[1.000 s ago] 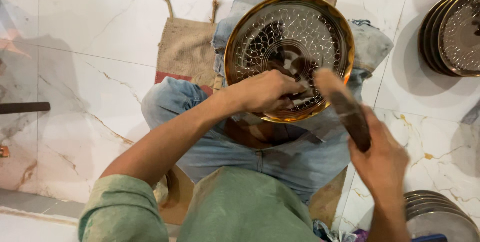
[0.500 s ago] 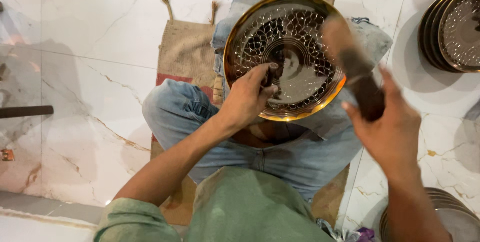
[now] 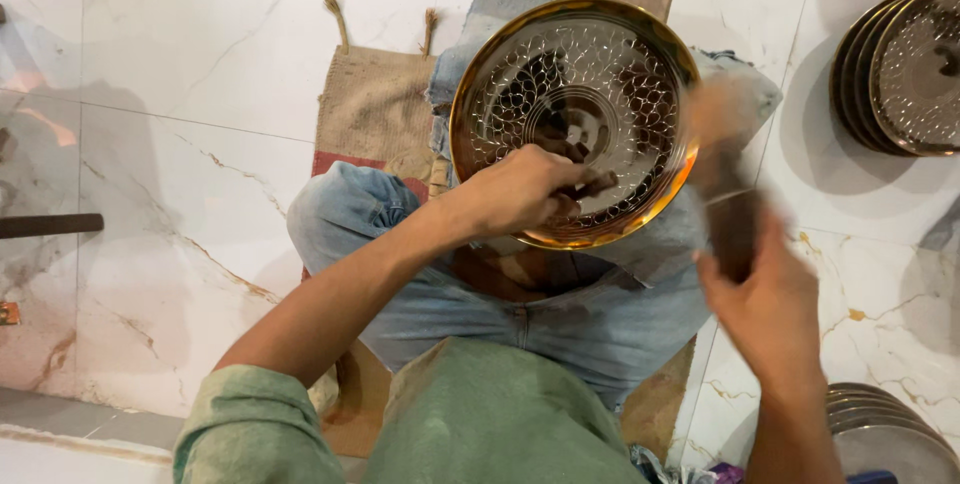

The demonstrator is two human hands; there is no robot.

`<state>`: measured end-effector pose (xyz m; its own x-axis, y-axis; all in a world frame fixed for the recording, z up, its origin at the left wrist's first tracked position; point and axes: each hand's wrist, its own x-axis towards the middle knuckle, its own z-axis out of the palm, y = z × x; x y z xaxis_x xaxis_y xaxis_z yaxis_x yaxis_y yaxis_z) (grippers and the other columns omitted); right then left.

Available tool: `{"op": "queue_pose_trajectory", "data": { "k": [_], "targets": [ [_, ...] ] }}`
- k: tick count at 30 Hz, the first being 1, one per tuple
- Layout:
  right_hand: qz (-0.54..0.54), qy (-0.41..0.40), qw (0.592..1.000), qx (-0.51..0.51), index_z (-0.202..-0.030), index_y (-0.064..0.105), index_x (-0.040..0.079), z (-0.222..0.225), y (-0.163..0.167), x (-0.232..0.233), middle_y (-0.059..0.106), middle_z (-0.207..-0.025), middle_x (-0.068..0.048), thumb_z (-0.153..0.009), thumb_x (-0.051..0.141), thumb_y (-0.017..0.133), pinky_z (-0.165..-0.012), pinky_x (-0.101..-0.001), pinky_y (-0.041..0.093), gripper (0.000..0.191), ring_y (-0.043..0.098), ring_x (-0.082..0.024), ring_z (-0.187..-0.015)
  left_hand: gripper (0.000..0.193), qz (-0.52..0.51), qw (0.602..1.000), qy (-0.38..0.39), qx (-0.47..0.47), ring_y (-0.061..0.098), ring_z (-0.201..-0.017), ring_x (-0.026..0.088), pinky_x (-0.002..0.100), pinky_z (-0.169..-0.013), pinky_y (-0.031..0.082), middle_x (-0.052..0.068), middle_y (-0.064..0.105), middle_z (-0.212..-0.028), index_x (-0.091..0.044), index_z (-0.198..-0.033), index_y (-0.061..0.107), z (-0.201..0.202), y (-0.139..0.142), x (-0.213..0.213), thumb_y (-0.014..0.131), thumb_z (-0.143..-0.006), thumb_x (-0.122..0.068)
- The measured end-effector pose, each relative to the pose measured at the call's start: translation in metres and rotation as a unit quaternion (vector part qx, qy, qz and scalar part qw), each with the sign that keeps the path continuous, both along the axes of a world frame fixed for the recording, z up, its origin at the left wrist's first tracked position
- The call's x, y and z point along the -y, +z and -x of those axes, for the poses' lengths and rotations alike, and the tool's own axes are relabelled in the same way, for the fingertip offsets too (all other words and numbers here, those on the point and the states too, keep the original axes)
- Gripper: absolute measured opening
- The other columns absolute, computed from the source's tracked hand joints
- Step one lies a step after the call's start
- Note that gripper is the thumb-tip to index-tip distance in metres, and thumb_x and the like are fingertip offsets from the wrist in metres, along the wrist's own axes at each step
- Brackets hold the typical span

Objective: The person sits on the floor with a decorative metal plate on their lap, holds a punch against the plate surface, and repeatedly strikes the punch with a wooden mallet to emboss a pattern. Near the end they set the finished plate aside and pick up another plate.

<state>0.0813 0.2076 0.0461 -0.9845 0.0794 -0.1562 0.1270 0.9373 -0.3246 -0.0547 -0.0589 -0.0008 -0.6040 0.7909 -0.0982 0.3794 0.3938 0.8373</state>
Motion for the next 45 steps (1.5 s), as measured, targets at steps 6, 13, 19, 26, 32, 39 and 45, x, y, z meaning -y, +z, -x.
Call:
{"op": "queue_pose_trajectory", "data": {
  "k": [6, 13, 19, 26, 32, 39, 45],
  "targets": [
    [0.092, -0.095, 0.991, -0.038, -0.159, 0.039, 0.015, -0.026, -0.023, -0.005, 0.071, -0.115, -0.024, -0.083, 0.024, 0.083, -0.085, -0.0499, 0.057, 0.088, 0.073, -0.042, -0.099, 0.049, -0.044, 0.990, 0.136, -0.011, 0.069, -0.107, 0.040, 0.044, -0.089, 0.054, 0.022, 0.070, -0.116, -0.002, -0.133, 0.059, -0.013, 0.010, 0.005, 0.073, -0.086, -0.009],
    [0.206, -0.059, 0.966, -0.143, -0.158, 0.029, 0.006, 0.026, -0.013, 0.004, 0.066, -0.123, -0.026, -0.088, 0.021, 0.083, -0.091, -0.0488, 0.056, 0.090, 0.071, -0.042, -0.106, 0.045, -0.064, 0.991, 0.114, -0.010, 0.069, -0.107, 0.042, 0.045, -0.089, 0.054, 0.023, 0.070, -0.115, 0.001, -0.131, 0.059, -0.009, -0.003, 0.020, 0.072, -0.089, -0.009],
    [0.095, 0.015, 0.995, 0.015, -0.157, 0.040, 0.018, 0.049, 0.026, 0.007, 0.069, -0.117, -0.023, -0.086, 0.024, 0.076, -0.083, -0.0550, 0.056, 0.080, 0.069, -0.046, -0.097, 0.039, -0.056, 0.982, 0.163, -0.075, 0.069, -0.103, 0.042, 0.046, -0.088, 0.054, 0.021, 0.071, -0.113, 0.000, -0.124, 0.062, -0.018, -0.002, 0.017, 0.073, -0.089, -0.010],
    [0.081, -0.006, 0.996, -0.048, -0.159, 0.040, 0.018, 0.034, 0.021, -0.002, 0.070, -0.113, -0.023, -0.083, 0.029, 0.081, -0.081, -0.0528, 0.055, 0.087, 0.070, -0.044, -0.096, 0.044, -0.066, 0.990, 0.126, 0.006, 0.070, -0.104, 0.040, 0.045, -0.087, 0.055, 0.021, 0.070, -0.113, -0.002, -0.130, 0.059, -0.018, 0.010, 0.007, 0.071, -0.088, -0.009],
    [0.129, -0.027, 0.990, -0.048, -0.156, 0.036, 0.021, 0.028, 0.015, -0.016, 0.069, -0.111, -0.017, -0.088, 0.029, 0.078, -0.082, -0.0448, 0.057, 0.080, 0.071, -0.037, -0.093, 0.046, -0.054, 0.993, 0.104, 0.005, 0.068, -0.106, 0.042, 0.046, -0.087, 0.053, 0.022, 0.070, -0.115, -0.002, -0.133, 0.058, -0.014, 0.011, 0.006, 0.070, -0.088, -0.007],
    [-0.097, 0.143, 0.982, 0.082, -0.162, 0.034, 0.033, 0.072, 0.053, -0.002, 0.069, -0.103, -0.006, -0.085, 0.023, 0.076, -0.071, -0.0423, 0.059, 0.088, 0.073, -0.029, -0.084, 0.035, -0.035, 0.965, 0.260, -0.019, 0.070, -0.100, 0.042, 0.048, -0.083, 0.054, 0.022, 0.071, -0.107, -0.002, -0.125, 0.059, -0.041, 0.002, 0.007, 0.070, -0.092, -0.007],
    [-0.226, 0.250, 0.942, 0.004, -0.161, 0.037, 0.038, 0.092, 0.079, 0.017, 0.069, -0.100, -0.007, -0.092, 0.020, 0.071, -0.061, -0.0408, 0.059, 0.079, 0.073, -0.028, -0.078, 0.029, -0.072, 0.930, 0.355, -0.054, 0.068, -0.095, 0.044, 0.048, -0.077, 0.052, 0.022, 0.070, -0.103, -0.002, -0.118, 0.058, -0.054, -0.002, 0.003, 0.072, -0.093, -0.009]
  ]
}}
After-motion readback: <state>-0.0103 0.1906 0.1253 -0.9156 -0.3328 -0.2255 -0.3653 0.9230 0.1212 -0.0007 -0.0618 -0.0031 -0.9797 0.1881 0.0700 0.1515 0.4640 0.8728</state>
